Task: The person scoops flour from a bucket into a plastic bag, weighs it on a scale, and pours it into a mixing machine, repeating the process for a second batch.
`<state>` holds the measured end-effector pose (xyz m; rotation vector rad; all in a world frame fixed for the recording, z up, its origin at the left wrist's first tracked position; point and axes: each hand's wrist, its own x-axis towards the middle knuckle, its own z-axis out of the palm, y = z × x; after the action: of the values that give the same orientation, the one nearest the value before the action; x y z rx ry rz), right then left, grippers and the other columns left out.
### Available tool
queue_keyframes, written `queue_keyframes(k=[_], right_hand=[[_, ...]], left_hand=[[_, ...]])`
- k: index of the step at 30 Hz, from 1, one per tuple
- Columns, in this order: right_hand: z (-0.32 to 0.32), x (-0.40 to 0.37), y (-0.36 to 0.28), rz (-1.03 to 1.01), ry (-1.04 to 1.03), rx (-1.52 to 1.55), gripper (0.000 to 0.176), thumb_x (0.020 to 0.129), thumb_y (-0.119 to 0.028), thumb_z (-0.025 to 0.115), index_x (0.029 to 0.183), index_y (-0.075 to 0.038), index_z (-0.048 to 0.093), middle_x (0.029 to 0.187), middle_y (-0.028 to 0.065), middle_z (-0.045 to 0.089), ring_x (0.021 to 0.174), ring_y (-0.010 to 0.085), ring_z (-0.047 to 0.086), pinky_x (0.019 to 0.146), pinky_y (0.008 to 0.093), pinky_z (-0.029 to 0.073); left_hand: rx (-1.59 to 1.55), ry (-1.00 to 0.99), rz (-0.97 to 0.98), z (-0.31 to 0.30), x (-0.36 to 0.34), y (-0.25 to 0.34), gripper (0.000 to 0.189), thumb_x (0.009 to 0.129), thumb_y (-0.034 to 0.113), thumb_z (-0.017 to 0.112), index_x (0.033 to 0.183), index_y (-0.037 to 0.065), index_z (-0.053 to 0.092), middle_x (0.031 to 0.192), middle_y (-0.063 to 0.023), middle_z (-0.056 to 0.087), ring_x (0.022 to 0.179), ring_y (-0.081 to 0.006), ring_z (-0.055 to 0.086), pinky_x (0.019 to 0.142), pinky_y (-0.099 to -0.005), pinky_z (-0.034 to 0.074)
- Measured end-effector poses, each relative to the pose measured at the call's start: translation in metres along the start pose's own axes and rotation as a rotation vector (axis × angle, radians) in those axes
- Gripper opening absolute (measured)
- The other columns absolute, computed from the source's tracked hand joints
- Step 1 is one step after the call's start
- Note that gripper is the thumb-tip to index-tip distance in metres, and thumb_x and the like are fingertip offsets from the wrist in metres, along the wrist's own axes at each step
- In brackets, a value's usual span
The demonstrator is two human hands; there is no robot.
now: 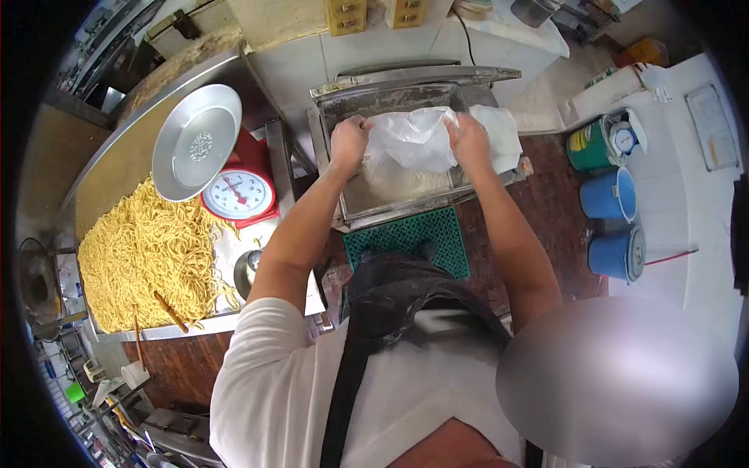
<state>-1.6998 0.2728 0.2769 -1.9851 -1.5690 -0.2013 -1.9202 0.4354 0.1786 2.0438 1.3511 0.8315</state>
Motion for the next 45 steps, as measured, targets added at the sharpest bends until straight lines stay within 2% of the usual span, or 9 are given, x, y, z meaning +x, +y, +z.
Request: queue_keyframes(k=[9,11,27,30,33,35,37,40,45], right_hand=[[0.022,-0.016,0.029,0.106,-0.089,-0.099,0.023,0.093,-0.018,0.061,0.103,0.001,0.069,0.091,0.0221,0.066,0.085,0.0426,0.062,0.077,0.0462,0.052],[0.042,-0.021,0.064,-0.341,0.076,-0.253,0.021,0.094,-0.019,0.061,0.106,-0.004,0.070,0.097,0.0232,0.067,0.091,0.0415,0.064,0.081,0.0477,0.051],[0.014,-0.018,-0.009,-0.077,0.237,0.197,0.026,0.096,-0.018,0.058,0.108,0.004,0.063,0.089,0.0278,0.064,0.083,0.0454,0.062,0.075,0.0431,0.050],[0.031,-0.024,0.021,0.072,-0.421,-0.166,0.023,0.095,-0.011,0.055,0.112,0.003,0.064,0.093,0.0238,0.067,0.086,0.0413,0.064,0.078,0.0395,0.051],[0.000,-0.013,-0.017,0.056,0.081,0.355,0.030,0.093,-0.010,0.052,0.118,0.002,0.065,0.103,0.0204,0.070,0.097,0.0395,0.066,0.088,0.0449,0.051],[0.073,-0.038,0.087,-0.356,0.065,-0.147,0.031,0.092,-0.012,0.054,0.118,0.002,0.064,0.106,0.0222,0.069,0.101,0.0395,0.065,0.090,0.0481,0.050],[0.054,-0.045,0.052,0.006,-0.584,-0.288,0.028,0.090,-0.016,0.059,0.110,0.002,0.064,0.106,0.0267,0.065,0.099,0.0437,0.061,0.090,0.0493,0.048],[0.026,-0.027,0.005,-0.108,0.098,-0.011,0.023,0.088,-0.016,0.061,0.103,0.000,0.064,0.099,0.0247,0.066,0.095,0.0441,0.062,0.083,0.0503,0.049],[0.051,-0.056,0.038,0.147,-0.345,-0.030,0.028,0.085,-0.013,0.061,0.110,-0.002,0.064,0.106,0.0237,0.064,0.098,0.0427,0.061,0.084,0.0491,0.049]], left_hand=[[0.181,-0.119,0.058,0.012,-0.010,-0.042,0.024,0.090,0.022,0.057,0.089,0.004,0.073,0.091,-0.0193,0.071,0.085,-0.0349,0.070,0.075,-0.0458,0.056],[0.057,-0.041,-0.064,0.004,-0.021,-0.028,0.024,0.089,0.024,0.058,0.089,0.005,0.072,0.090,-0.0184,0.071,0.087,-0.0354,0.070,0.077,-0.0470,0.056],[-0.078,-0.002,-0.142,0.006,-0.067,-0.058,0.013,0.084,0.016,0.063,0.088,0.004,0.065,0.084,-0.0228,0.067,0.085,-0.0434,0.064,0.074,-0.0528,0.050],[-0.083,0.009,-0.135,0.007,-0.065,-0.054,0.012,0.084,0.015,0.062,0.090,0.005,0.066,0.085,-0.0230,0.068,0.085,-0.0432,0.065,0.075,-0.0518,0.050],[-0.004,-0.035,-0.180,0.005,-0.065,-0.063,0.017,0.087,0.017,0.057,0.096,0.009,0.069,0.089,-0.0226,0.069,0.088,-0.0425,0.066,0.080,-0.0518,0.052],[0.103,-0.129,-0.159,0.015,-0.069,-0.073,0.021,0.090,0.014,0.051,0.095,0.002,0.068,0.090,-0.0233,0.069,0.087,-0.0432,0.066,0.079,-0.0528,0.053],[0.102,-0.285,-0.214,0.010,-0.069,-0.064,0.023,0.090,0.017,0.052,0.092,0.001,0.068,0.089,-0.0233,0.069,0.086,-0.0405,0.068,0.076,-0.0498,0.054],[-0.048,-0.077,-0.158,0.017,-0.076,-0.067,0.016,0.090,0.017,0.059,0.095,0.003,0.065,0.082,-0.0195,0.070,0.074,-0.0350,0.069,0.065,-0.0460,0.054],[-0.227,-0.143,-0.299,0.035,-0.079,-0.074,0.019,0.088,0.020,0.060,0.091,0.003,0.066,0.086,-0.0243,0.068,0.087,-0.0430,0.066,0.076,-0.0507,0.052]])
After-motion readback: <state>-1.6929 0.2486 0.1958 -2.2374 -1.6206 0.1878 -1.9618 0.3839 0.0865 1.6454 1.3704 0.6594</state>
